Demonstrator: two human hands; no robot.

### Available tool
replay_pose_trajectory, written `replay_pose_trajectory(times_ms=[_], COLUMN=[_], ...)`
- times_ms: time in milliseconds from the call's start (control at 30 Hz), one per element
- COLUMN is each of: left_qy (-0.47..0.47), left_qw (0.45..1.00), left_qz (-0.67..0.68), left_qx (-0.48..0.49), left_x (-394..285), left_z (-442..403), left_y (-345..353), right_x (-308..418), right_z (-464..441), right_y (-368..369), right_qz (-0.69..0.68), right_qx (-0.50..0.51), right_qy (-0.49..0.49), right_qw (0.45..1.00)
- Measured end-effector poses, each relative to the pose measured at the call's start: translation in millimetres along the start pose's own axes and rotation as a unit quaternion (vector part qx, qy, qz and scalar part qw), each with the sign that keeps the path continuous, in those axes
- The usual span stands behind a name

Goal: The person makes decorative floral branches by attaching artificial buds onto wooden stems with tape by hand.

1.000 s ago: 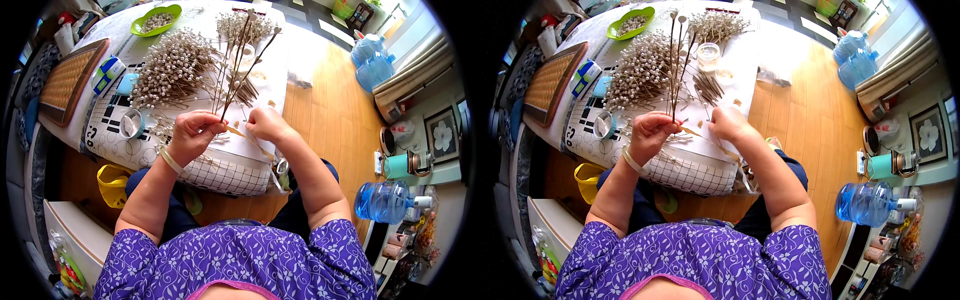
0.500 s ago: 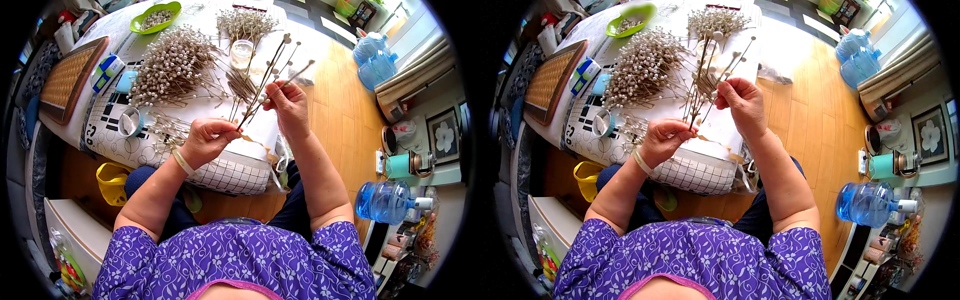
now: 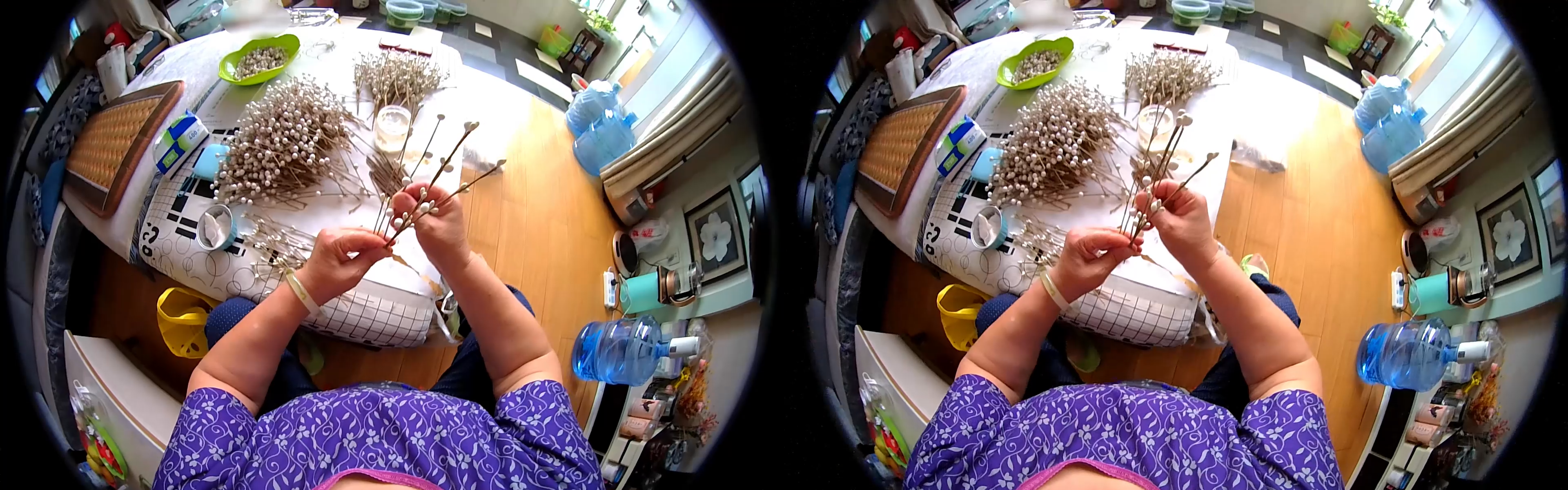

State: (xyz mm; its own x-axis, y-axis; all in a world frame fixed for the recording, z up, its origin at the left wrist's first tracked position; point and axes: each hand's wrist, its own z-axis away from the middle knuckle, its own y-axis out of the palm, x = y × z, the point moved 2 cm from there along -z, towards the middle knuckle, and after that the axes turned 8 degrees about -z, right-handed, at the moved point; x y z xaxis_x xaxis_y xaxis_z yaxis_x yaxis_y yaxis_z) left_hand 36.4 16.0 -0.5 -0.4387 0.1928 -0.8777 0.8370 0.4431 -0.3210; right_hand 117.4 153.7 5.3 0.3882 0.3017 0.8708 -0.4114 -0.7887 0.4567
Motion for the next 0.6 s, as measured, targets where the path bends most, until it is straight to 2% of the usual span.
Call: replay_pose_trajectory(times_ms=[167,300,433,600], left_qy=[0.023,0.054,0.068,0.132], left_qw=[0.999,0.996,0.993,0.98], left_qz=[-0.039,-0.067,-0.089,-0.139], left_qx=[-0.018,-0.038,-0.044,-0.041], left_x=[-6,-6,-10,-15], left_z=[-1,-1,-1,-3], left_y=[-1,-2,-2,-2], right_x=[-6,-2,0,12], right_z=[2,4,3,0], right_y=[0,3,2,0], right_qz=[-0.022,0.02,0.004,0.014], right_qx=[0.001,0.018,-0.003,-0.008], right_qy=[0.006,0.028,-0.001,0.017], right_qw=[1.0,0.999,1.0,1.0])
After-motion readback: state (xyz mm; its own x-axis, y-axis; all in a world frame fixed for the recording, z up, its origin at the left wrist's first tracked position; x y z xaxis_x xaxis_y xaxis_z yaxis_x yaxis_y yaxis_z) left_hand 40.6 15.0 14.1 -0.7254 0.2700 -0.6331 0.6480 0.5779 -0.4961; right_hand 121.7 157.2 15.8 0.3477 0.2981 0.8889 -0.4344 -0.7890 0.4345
